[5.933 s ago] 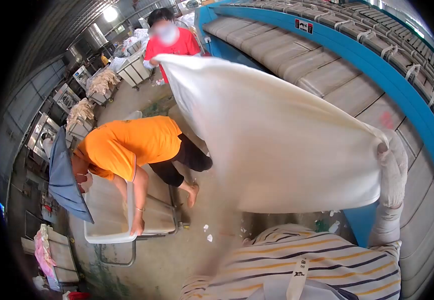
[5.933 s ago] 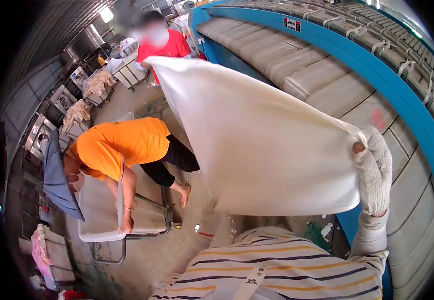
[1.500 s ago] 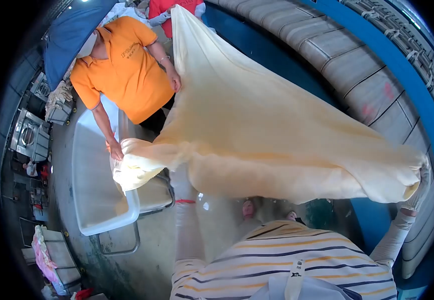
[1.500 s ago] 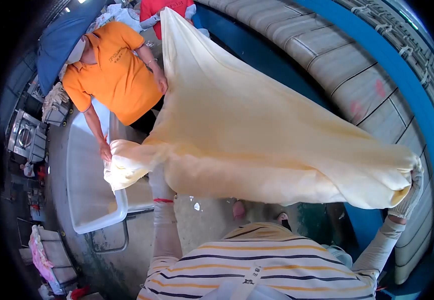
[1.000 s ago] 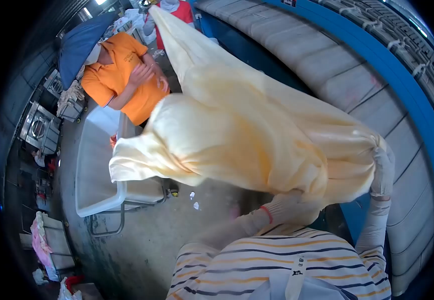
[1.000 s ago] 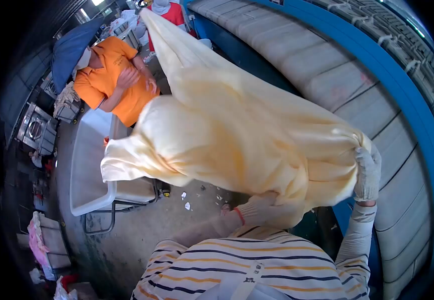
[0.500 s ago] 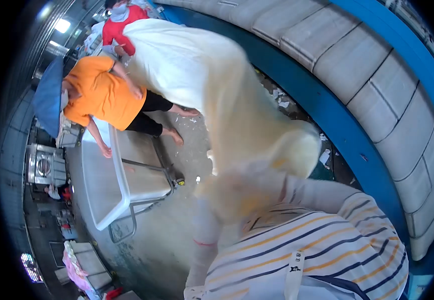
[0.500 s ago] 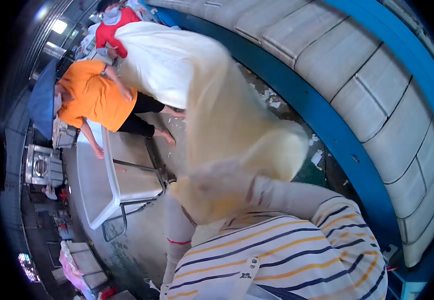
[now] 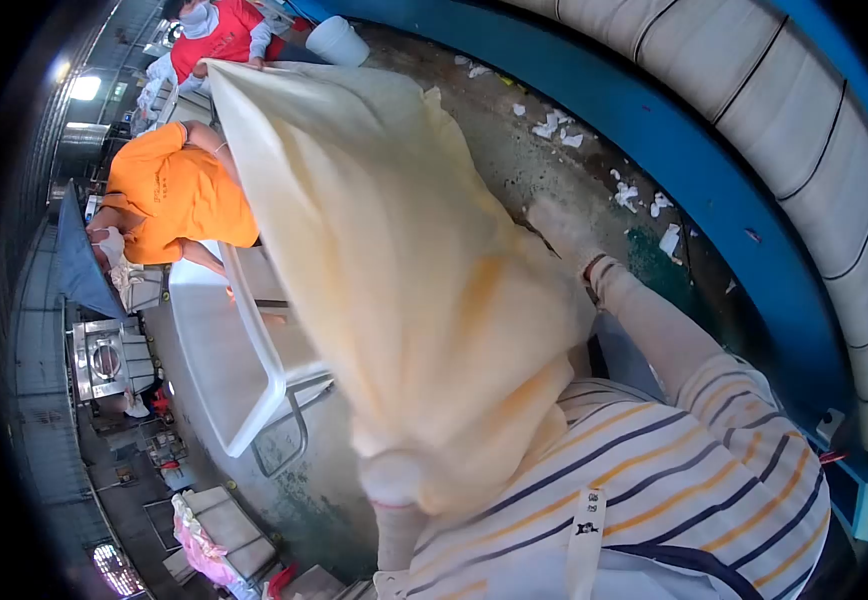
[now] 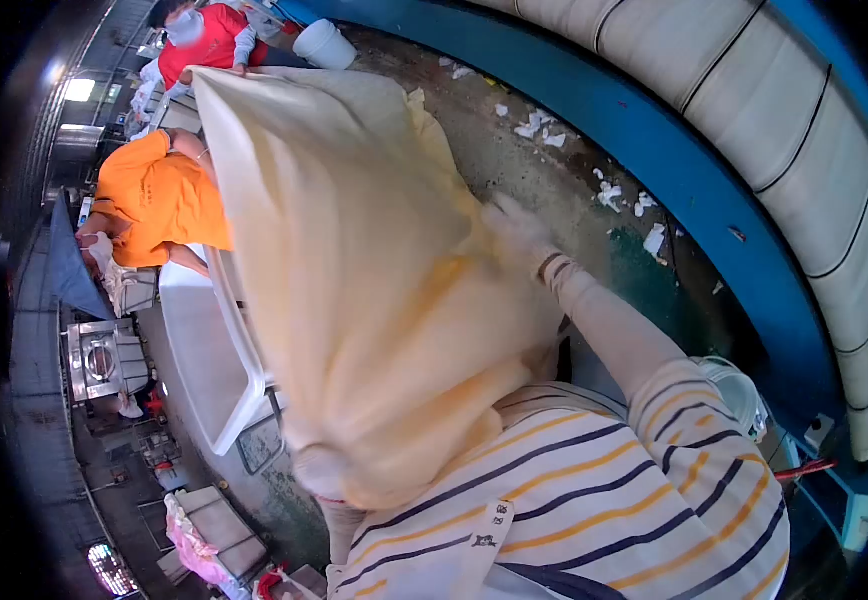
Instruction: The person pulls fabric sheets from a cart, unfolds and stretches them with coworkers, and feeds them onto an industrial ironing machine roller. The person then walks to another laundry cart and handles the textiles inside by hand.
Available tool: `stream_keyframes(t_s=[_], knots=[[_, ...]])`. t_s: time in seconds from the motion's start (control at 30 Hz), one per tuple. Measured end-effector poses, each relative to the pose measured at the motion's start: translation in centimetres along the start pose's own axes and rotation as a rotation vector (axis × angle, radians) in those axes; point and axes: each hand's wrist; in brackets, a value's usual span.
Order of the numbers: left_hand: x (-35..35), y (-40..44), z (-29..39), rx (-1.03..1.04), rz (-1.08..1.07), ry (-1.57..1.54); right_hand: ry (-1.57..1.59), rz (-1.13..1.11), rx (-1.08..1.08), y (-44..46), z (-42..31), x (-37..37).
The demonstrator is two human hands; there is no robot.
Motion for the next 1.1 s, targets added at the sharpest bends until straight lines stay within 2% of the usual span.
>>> stream_keyframes(t_s=[0.03, 0.07, 0.13, 0.2, 0.3, 0.4, 0.5, 0.57, 0.6, 0.63, 0.73, 0.77, 0.87, 0.93, 0.97, 1.03, 1.1], knots=[[-1.0, -1.1, -0.4, -0.043, 0.057, 0.004, -0.702, -0.190, 0.036, -0.4, 1.3, 0.2], [-1.8, -2.1, -0.9, -0.081, 0.113, 0.005, -0.850, -0.305, 0.056, -1.4, 2.3, 1.6], [-3.3, -4.2, -1.8, -0.157, 0.244, 0.003, -0.434, -0.330, 0.109, -3.9, 3.8, 5.0], [-4.2, -5.6, -2.9, -0.217, 0.354, -0.011, 0.118, -0.313, 0.215, -6.6, 4.4, 8.3], [-4.9, -5.9, -5.3, -0.245, 0.470, -0.032, 0.797, -0.138, 0.392, -9.3, 5.6, 8.9], [-4.4, -4.6, -8.5, -0.239, 0.489, -0.059, 1.186, 0.174, 0.326, -9.4, 7.2, 3.4], [-2.3, -2.9, -10.6, -0.212, 0.391, -0.068, 1.262, 0.415, 0.103, -9.3, 5.0, -4.3], [0.7, -2.5, -10.7, -0.154, 0.237, -0.072, 1.000, 0.580, -0.151, -10.0, 0.0, -6.6], [2.8, -2.6, -10.3, -0.107, 0.133, -0.084, 0.747, 0.557, -0.229, -11.1, -3.9, -5.8], [5.0, -2.6, -9.6, -0.057, 0.024, -0.092, 0.032, 0.518, -0.324, -11.8, -6.1, -5.0], [11.0, -1.9, -7.1, 0.080, -0.197, -0.132, -0.072, 0.171, -0.759, -12.3, -9.4, 4.3], [12.7, -0.7, -6.2, 0.123, -0.231, -0.142, -0.675, -0.159, -0.474, -13.5, -14.5, 6.3], [15.2, 2.8, -5.3, 0.144, -0.145, -0.175, -0.664, -0.237, -0.493, -14.0, -15.1, 10.6], [14.8, 6.0, -5.9, 0.101, -0.017, -0.211, -0.315, -0.126, -0.659, -12.8, -16.3, 9.0], [14.4, 7.3, -6.3, 0.076, 0.037, -0.224, 0.046, 0.006, -0.785, -11.9, -16.5, 6.6], [13.7, 9.4, -7.3, 0.020, 0.110, -0.254, 0.114, 0.027, -0.648, -11.5, -20.5, -0.4], [13.5, 10.7, -8.3, -0.032, 0.132, -0.289, 0.091, 0.268, -0.674, -11.4, -23.8, -7.4]])
Point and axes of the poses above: each hand's wrist, its own y-axis towards the middle knuckle, its own x-axis out of the palm, z = x × y, and after that the axes turned 1 degree about y, right-handed
